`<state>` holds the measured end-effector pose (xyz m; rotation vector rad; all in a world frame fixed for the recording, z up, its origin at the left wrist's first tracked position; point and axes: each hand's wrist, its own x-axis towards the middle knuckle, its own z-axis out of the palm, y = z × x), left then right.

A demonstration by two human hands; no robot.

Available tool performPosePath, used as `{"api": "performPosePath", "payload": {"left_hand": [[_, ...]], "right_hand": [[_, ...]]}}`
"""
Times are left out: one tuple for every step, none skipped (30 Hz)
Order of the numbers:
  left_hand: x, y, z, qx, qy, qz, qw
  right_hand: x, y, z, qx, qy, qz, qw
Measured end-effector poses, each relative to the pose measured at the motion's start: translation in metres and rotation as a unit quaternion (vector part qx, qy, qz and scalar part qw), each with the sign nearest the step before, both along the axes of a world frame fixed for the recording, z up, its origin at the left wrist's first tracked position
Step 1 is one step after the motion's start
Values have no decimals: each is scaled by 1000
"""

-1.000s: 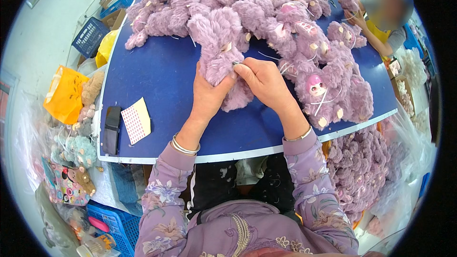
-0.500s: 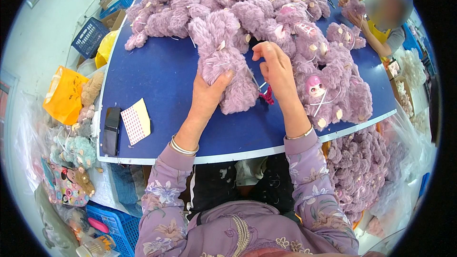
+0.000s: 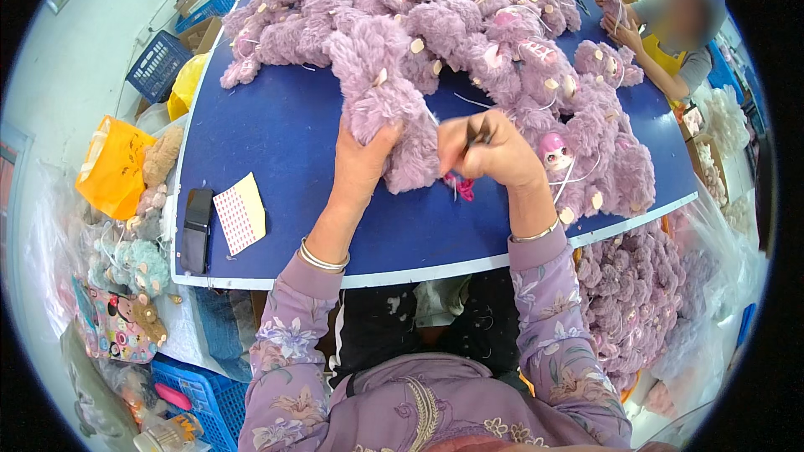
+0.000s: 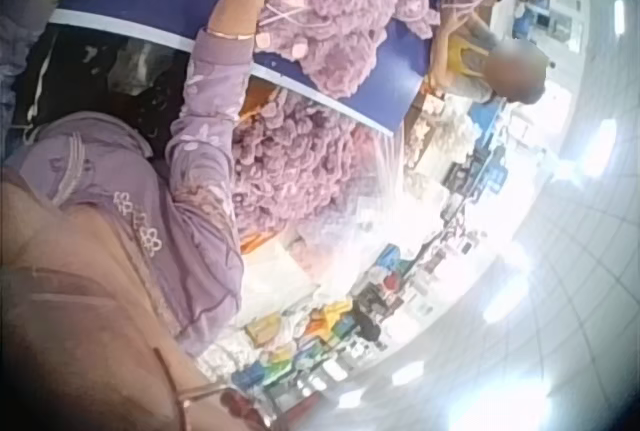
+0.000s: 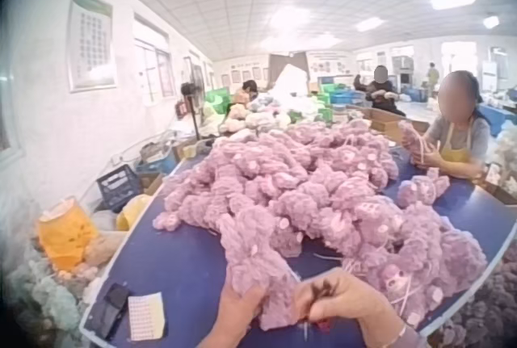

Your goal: The person trims excess threads and loose fibers from purple stuffed bunny toys using small scissors. They handle each toy one at a time, cutting around the ears and body, then place the finished items on the table.

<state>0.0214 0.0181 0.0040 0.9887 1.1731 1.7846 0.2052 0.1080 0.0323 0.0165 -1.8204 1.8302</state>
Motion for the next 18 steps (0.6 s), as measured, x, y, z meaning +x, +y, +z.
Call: {"api": "performPosePath", "payload": {"left_hand": [[0,-1,2,5,-31,-7,999],[-1,-2,3,10,-62,-14,998],[-3,-3,-1,-9,-69,-15,997],[-5,-3,-2,-6,-92,-30,995],[-5,-4,-2,-2,-115,-45,992],[-6,-5,-3,2,-138,-60,989],[-8,-5,-3,9,-164,-77,983],[-10,-7,-5,15,-190,-95,977],[-11,-8,-6,22,-215,-113,970],[-12,-9,-7,31,-229,-123,965],[-12,-10,-7,41,-242,-133,960],[-13,-10,-7,50,-254,-143,955],[-15,-10,-8,52,-249,-135,958],[-17,-7,-11,53,-184,-106,976],[-19,-4,-14,53,-118,-76,989],[-17,-1,-14,53,-55,-49,996],[-16,0,-11,45,0,-45,998],[-15,1,-13,27,7,-37,999]], "right_hand": [[-1,0,4,-71,4,-65,995],[-3,1,7,-141,7,-129,982],[-7,4,5,-146,32,-213,966],[-11,10,3,-188,47,-290,937],[-12,14,2,-190,2,-325,927],[-12,16,0,-191,-42,-359,913],[-13,18,-4,-189,-84,-321,924],[-15,19,-7,-186,-126,-282,933],[-17,17,-10,-226,-185,-235,927],[-25,16,-18,-299,-212,-187,911],[-30,13,-25,-324,-198,-135,915],[-35,7,-31,-346,-184,-82,916],[-41,-9,-22,-291,-126,-91,944],[-39,-15,-15,-238,-136,-95,957],[-42,-13,-20,-259,-110,-79,956],[-43,-12,-23,-281,-85,-67,953],[-43,-12,-24,-254,-95,-104,957],[-43,-12,-23,-227,-104,-140,958]]}}
